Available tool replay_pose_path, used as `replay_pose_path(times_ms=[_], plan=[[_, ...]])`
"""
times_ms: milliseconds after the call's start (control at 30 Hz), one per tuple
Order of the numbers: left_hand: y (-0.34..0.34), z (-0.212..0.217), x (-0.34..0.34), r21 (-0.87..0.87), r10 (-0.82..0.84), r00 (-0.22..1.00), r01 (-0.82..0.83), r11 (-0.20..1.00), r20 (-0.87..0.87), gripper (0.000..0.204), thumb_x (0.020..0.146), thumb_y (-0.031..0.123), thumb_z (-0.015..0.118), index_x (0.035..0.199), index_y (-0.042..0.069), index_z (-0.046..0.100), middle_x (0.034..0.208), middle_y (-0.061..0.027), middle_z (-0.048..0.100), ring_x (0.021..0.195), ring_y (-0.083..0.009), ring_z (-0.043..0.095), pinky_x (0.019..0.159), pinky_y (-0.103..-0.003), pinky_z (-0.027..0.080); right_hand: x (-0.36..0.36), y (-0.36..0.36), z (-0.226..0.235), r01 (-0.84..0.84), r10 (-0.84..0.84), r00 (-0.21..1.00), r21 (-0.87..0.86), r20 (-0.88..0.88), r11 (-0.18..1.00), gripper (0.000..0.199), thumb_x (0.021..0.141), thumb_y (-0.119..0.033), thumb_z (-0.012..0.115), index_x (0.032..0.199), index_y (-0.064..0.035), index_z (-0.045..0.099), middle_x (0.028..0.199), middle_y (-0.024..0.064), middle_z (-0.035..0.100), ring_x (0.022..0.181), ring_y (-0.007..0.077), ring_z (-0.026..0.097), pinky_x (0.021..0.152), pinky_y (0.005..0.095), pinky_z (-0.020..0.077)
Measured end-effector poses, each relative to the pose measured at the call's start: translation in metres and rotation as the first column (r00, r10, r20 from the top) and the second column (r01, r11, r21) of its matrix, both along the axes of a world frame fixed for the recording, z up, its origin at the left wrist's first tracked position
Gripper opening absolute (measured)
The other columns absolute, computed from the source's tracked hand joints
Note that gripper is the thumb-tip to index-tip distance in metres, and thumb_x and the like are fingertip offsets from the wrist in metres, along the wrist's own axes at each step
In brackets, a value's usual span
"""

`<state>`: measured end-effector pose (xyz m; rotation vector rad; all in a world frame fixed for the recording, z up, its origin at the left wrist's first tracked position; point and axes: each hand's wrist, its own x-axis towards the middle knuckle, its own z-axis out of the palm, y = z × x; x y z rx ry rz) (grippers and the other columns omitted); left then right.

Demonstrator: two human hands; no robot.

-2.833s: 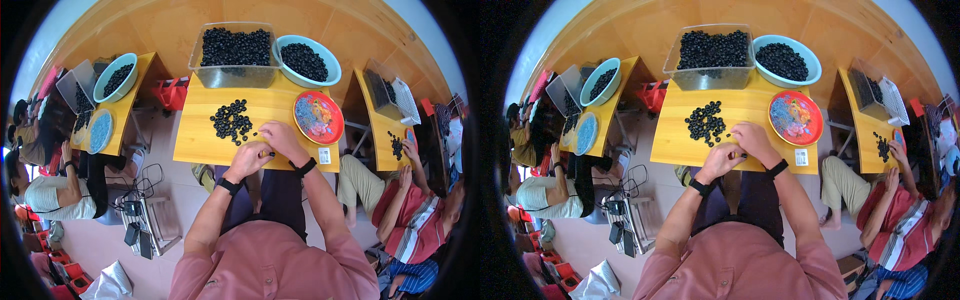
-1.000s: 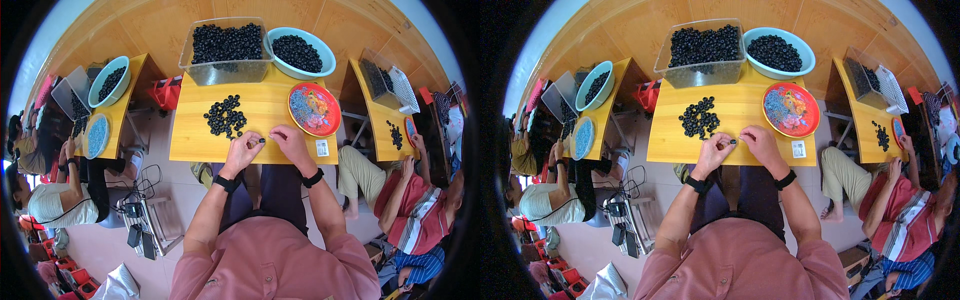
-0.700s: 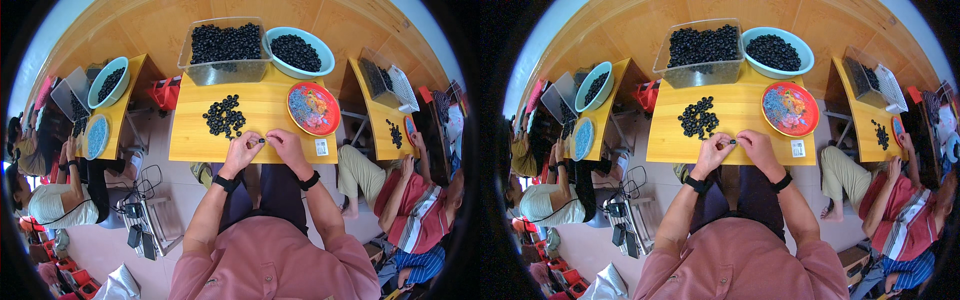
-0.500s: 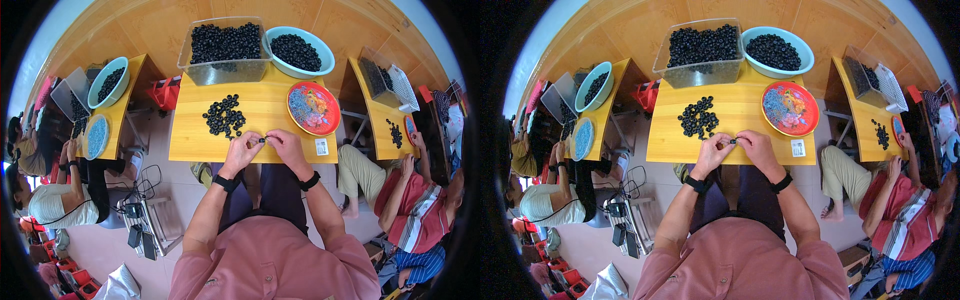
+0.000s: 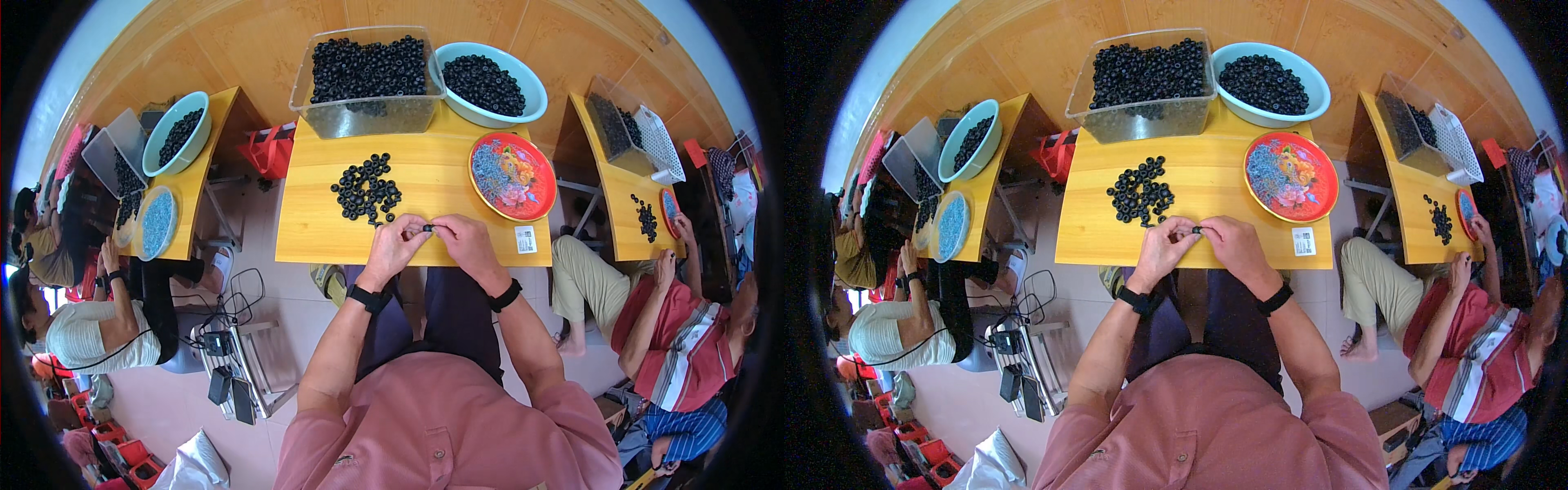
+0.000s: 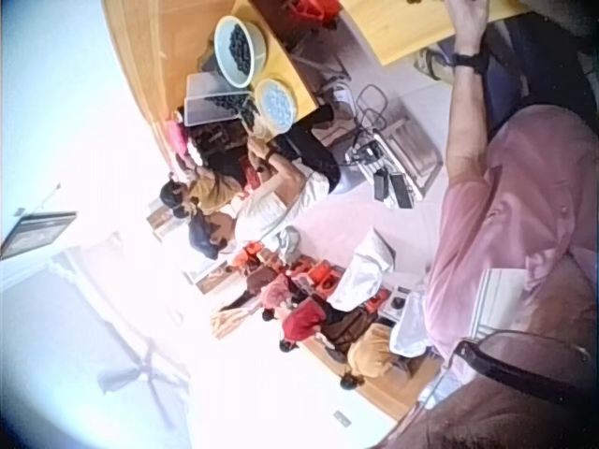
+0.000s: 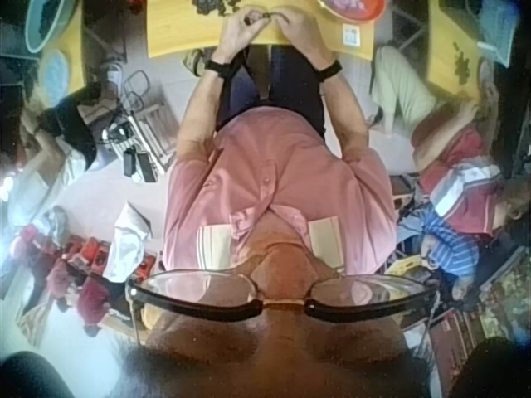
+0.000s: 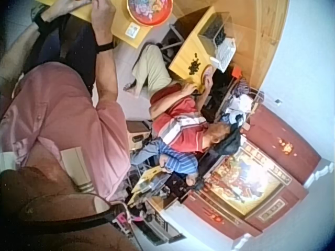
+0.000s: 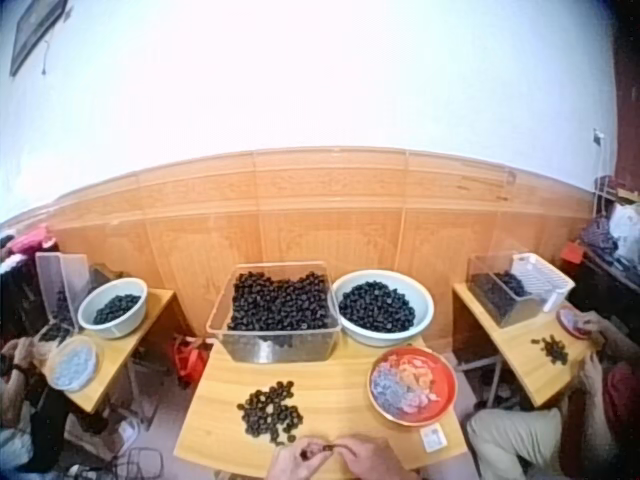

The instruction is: Manually sorting small black plastic components by hand on a table.

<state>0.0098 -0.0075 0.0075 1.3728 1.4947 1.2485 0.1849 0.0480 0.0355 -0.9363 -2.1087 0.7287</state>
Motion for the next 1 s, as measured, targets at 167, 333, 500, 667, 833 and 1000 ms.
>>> replay_pose_path(times_ms=[167, 333, 500, 667, 833, 1000], plan=[[0.0, 0.001, -0.001, -0.013, -0.009, 1.0, 0.009, 1.0, -0.027, 0.022, 0.09, 0.01, 0.078, 0.106, -0.002, 0.07, 0.087, -0.0062, 0.075, 0.078, -0.0085, 0.066, 0.071, -0.025, 0.053, -0.001, 0.0, -0.001, 0.018, -0.018, 0.999, 0.017, 0.039, 1.0, 0.011, 0.09, -0.01, 0.068, 0.096, -0.0017, 0.072, 0.089, 0.0169, 0.072, 0.083, 0.0345, 0.071, 0.072, 0.0415, 0.0557], [-0.001, 0.004, -0.001, 0.001, -0.029, 0.998, 0.03, 1.0, -0.047, 0.023, 0.093, 0.015, 0.075, 0.106, -0.001, 0.066, 0.088, -0.0129, 0.075, 0.073, -0.0147, 0.067, 0.068, -0.03, 0.054, -0.003, 0.001, -0.002, 0.021, -0.021, 0.999, 0.015, 0.035, 1.0, 0.012, 0.091, -0.011, 0.067, 0.098, -0.0023, 0.073, 0.091, 0.0174, 0.073, 0.084, 0.035, 0.071, 0.072, 0.0432, 0.0558], [-0.002, 0.009, -0.002, -0.046, -0.063, 0.998, 0.062, 0.997, -0.021, 0.021, 0.095, 0.014, 0.072, 0.103, -0.002, 0.063, 0.086, -0.0123, 0.074, 0.073, -0.0136, 0.066, 0.067, -0.029, 0.052, -0.006, 0.0, 0.001, 0.052, -0.052, 0.996, 0.005, 0.074, 0.999, 0.013, 0.092, -0.012, 0.065, 0.097, -0.0039, 0.074, 0.088, 0.0185, 0.073, 0.082, 0.0362, 0.071, 0.073, 0.045, 0.0556], [0.0, 0.003, -0.003, -0.028, -0.051, 0.999, 0.051, 0.998, -0.007, 0.02, 0.095, 0.014, 0.072, 0.103, -0.003, 0.063, 0.085, -0.0113, 0.074, 0.072, -0.012, 0.065, 0.066, -0.029, 0.052, -0.009, 0.005, 0.001, 0.077, -0.068, 0.99, -0.069, 0.123, 0.995, 0.014, 0.092, -0.014, 0.065, 0.095, -0.0053, 0.075, 0.084, 0.0198, 0.071, 0.079, 0.0383, 0.07, 0.07, 0.0463, 0.0553], [0.001, -0.004, 0.002, -0.014, 0.025, 0.998, -0.024, 1.0, 0.057, 0.019, 0.095, 0.013, 0.072, 0.102, -0.003, 0.064, 0.083, -0.0107, 0.073, 0.074, -0.0102, 0.065, 0.067, -0.029, 0.052, -0.018, 0.005, -0.005, 0.083, -0.074, 0.988, -0.065, 0.138, 0.994, 0.014, 0.092, -0.013, 0.064, 0.096, -0.0047, 0.074, 0.083, 0.0207, 0.071, 0.078, 0.0394, 0.07, 0.069, 0.048, 0.0547], [0.001, -0.004, 0.001, -0.067, 0.091, 0.988, -0.083, 0.994, 0.124, 0.02, 0.094, 0.012, 0.072, 0.103, -0.004, 0.064, 0.082, -0.011, 0.073, 0.075, -0.0105, 0.065, 0.068, -0.029, 0.052, -0.025, -0.012, -0.003, 0.082, -0.084, 0.995, 0.036, 0.062, 0.996, 0.014, 0.094, -0.01, 0.06, 0.099, -0.0022, 0.07, 0.081, 0.0213, 0.069, 0.077, 0.0402, 0.069, 0.068, 0.0484, 0.0545]])
